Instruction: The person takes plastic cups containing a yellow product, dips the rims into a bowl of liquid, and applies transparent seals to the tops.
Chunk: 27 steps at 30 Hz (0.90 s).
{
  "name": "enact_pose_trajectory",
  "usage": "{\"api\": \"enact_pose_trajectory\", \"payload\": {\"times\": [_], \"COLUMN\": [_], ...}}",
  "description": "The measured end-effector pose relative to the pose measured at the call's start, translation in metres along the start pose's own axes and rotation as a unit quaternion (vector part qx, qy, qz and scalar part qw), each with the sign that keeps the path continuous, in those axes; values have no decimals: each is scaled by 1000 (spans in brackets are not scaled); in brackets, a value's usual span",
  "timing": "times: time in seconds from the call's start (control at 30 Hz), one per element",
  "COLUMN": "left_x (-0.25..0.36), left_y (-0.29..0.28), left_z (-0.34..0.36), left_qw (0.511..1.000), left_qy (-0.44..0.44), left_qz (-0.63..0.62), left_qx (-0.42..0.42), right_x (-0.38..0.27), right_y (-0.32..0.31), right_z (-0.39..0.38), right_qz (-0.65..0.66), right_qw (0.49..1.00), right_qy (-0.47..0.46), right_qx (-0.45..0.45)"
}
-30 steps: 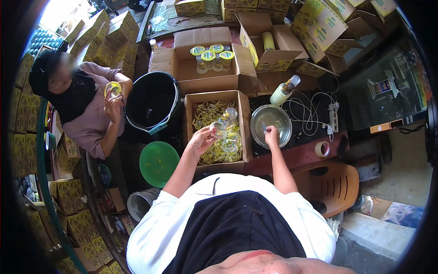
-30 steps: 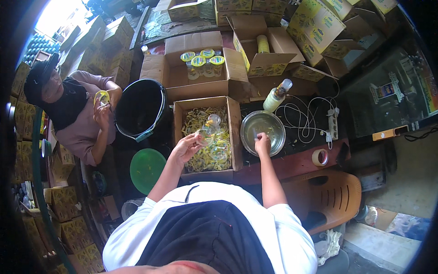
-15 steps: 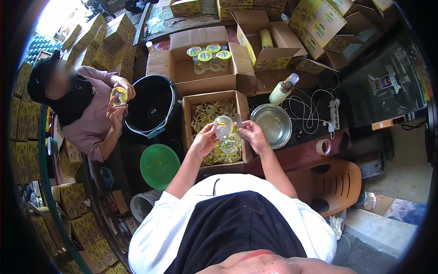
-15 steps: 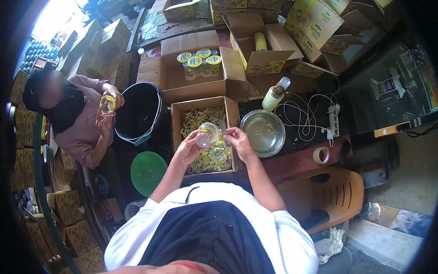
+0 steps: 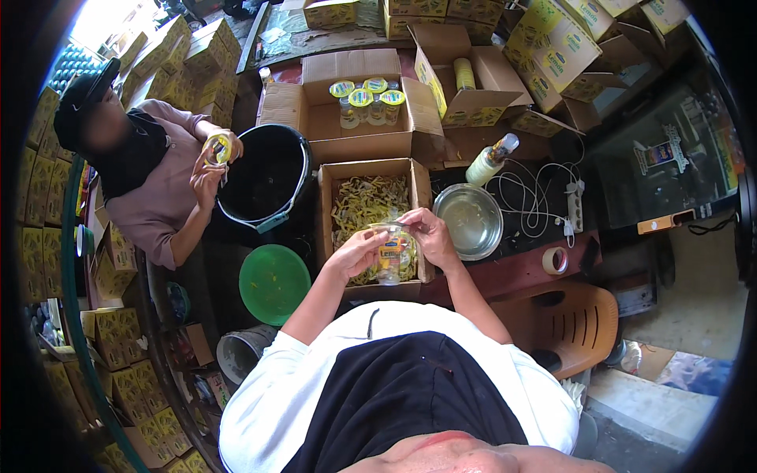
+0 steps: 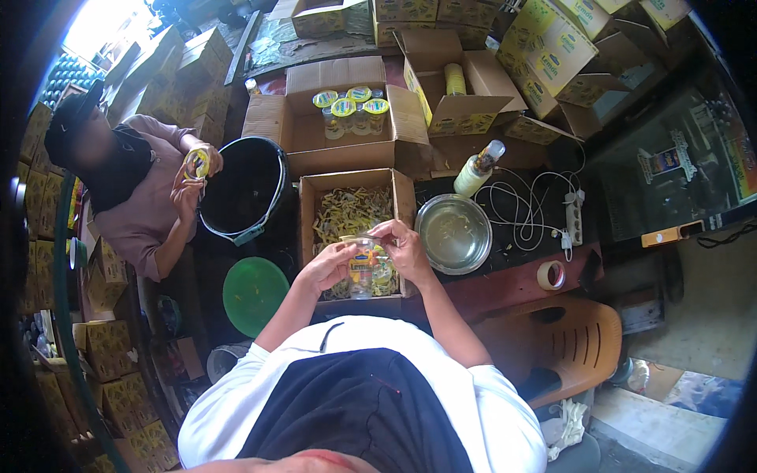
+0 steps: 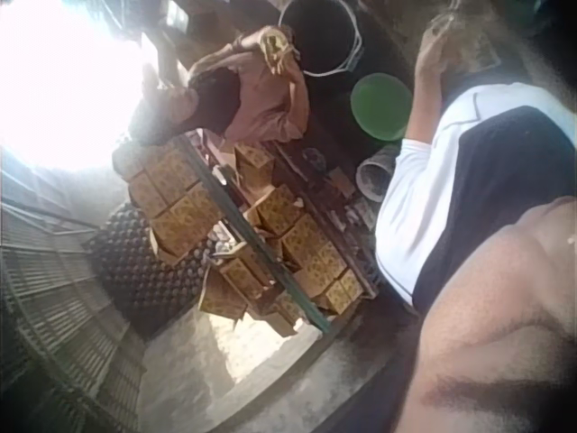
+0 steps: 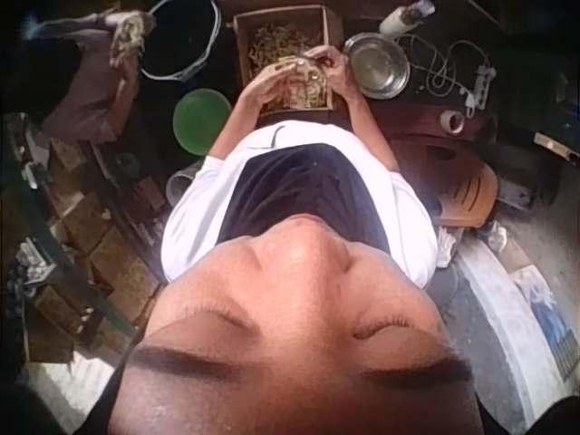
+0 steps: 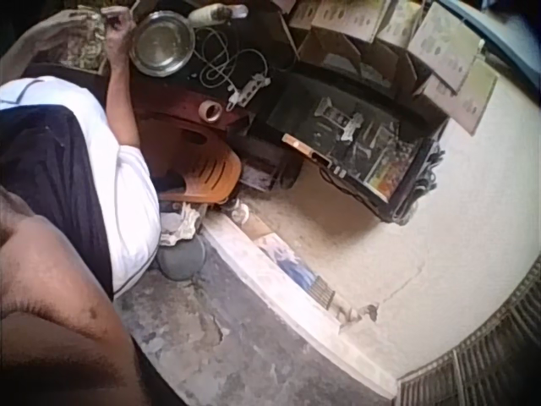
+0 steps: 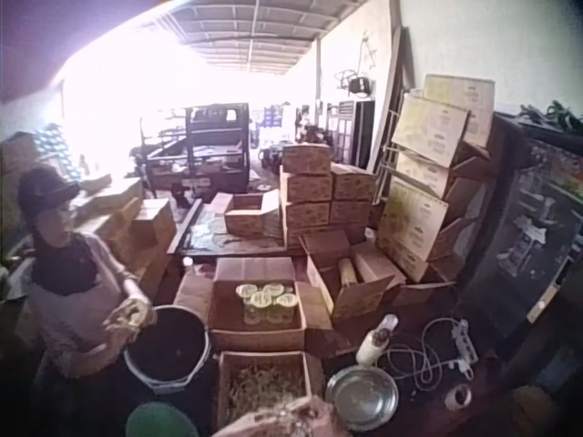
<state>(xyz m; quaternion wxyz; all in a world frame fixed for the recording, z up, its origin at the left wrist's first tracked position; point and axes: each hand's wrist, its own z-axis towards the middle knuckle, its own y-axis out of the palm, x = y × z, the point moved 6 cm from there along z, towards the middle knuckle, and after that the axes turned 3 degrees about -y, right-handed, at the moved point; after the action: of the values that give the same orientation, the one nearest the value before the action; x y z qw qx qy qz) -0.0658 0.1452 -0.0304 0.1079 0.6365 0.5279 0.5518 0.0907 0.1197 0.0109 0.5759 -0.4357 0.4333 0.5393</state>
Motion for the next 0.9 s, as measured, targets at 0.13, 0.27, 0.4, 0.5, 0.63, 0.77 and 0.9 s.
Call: {"api": "enact_pose_trajectory", "payload": {"times": [0.13, 0.27, 0.4, 0.5, 0.63, 0.77, 0.9], "left_x": [19, 34, 39, 38, 41, 41, 40], "left_y": [6, 4, 4, 4, 9, 11, 21], "left_z": [-1, -4, -8, -8, -9, -10, -11], "left_qw": [985, 909, 829, 810, 805, 775, 772], "left_qy": [106, 220, 248, 254, 276, 304, 293], "left_qz": [114, 320, 451, 471, 456, 464, 462], "left_qx": [79, 152, 219, 242, 261, 301, 322], "right_x": [-20, -21, -45, -54, -62, -60, -61], "right_y": [-9, -28, -17, -7, 4, 17, 22], "right_z": [-1, -9, -14, -19, -27, -36, -36], "right_qz": [1, -136, -219, -264, -323, -342, -367], "right_qw": [997, 977, 960, 947, 919, 912, 902], "right_qy": [-10, 11, -29, -53, -111, -134, -134], "right_qx": [82, 166, 171, 176, 195, 180, 184]}}
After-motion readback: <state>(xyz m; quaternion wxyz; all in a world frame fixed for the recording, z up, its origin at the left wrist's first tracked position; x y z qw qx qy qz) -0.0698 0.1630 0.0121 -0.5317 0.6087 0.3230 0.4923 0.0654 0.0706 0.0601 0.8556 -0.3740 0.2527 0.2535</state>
